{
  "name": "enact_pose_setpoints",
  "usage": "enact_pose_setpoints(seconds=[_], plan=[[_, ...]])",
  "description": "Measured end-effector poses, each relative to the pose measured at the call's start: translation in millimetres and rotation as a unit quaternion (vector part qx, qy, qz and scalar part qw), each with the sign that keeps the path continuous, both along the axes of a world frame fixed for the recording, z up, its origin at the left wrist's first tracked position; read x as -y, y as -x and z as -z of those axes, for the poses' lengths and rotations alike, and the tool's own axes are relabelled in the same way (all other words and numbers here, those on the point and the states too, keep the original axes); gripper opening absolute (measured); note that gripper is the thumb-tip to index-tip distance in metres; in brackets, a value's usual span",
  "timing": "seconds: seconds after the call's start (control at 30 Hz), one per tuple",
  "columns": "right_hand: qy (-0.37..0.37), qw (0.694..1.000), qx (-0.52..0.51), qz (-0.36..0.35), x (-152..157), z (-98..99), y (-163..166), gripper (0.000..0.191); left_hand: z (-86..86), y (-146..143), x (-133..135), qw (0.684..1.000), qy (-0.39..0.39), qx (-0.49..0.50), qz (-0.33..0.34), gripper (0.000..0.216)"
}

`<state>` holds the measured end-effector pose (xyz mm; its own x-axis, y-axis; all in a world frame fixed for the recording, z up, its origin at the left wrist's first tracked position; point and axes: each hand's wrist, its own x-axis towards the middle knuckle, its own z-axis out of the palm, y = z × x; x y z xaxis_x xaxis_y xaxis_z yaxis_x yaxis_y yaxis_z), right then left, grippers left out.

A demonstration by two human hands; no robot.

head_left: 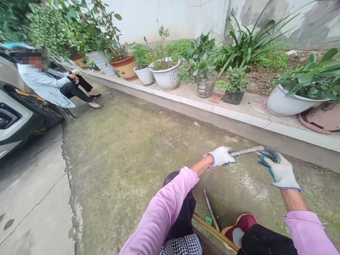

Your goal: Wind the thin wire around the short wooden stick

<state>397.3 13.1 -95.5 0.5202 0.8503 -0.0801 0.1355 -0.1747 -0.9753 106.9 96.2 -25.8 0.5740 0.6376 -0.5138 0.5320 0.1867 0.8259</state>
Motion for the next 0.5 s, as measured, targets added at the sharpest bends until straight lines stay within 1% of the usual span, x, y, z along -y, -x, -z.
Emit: enact_pose_setpoints(seconds=[0.07,0.1,0.17,0.23,0.27,0.3,0.37,0.43,0.5], plan=[[0.000,0.996,-0.086,0.039,-0.1,-3.8,8.8,0.076,-3.5,-5.4,2.1,0.996,0.046,0.059,-0.039,0.035],[0.007,0.994,-0.102,0.039,-0.1,-6.5,13.2,0.074,-6.9,-7.4,3.9,0.993,0.069,0.085,-0.052,0.036],[0.025,0.996,-0.081,0.001,0.1,-12.0,23.8,0.064,-14.4,-10.6,8.6,0.985,0.107,0.122,-0.053,0.038],[0.050,0.996,-0.030,-0.063,-0.1,-17.5,39.4,0.056,-20.8,-12.8,13.2,0.980,0.125,0.150,-0.049,0.039],[0.066,0.993,-0.007,-0.100,-0.3,-20.6,49.2,0.057,-23.1,-13.7,14.8,0.977,0.127,0.161,-0.053,0.038],[0.079,0.988,-0.007,-0.136,-0.6,-24.1,59.6,0.059,-24.8,-14.3,15.5,0.975,0.128,0.171,-0.059,0.038],[0.092,0.977,-0.053,-0.183,-1.2,-32.2,78.9,0.067,-27.2,-14.4,13.6,0.972,0.125,0.178,-0.089,0.040],[0.097,0.970,-0.114,-0.190,-1.1,-41.3,91.2,0.078,-29.0,-12.4,8.0,0.969,0.123,0.174,-0.122,0.043],[0.097,0.966,-0.154,-0.183,0.1,-49.9,93.7,0.086,-31.3,-8.3,0.7,0.966,0.125,0.172,-0.147,0.043]])
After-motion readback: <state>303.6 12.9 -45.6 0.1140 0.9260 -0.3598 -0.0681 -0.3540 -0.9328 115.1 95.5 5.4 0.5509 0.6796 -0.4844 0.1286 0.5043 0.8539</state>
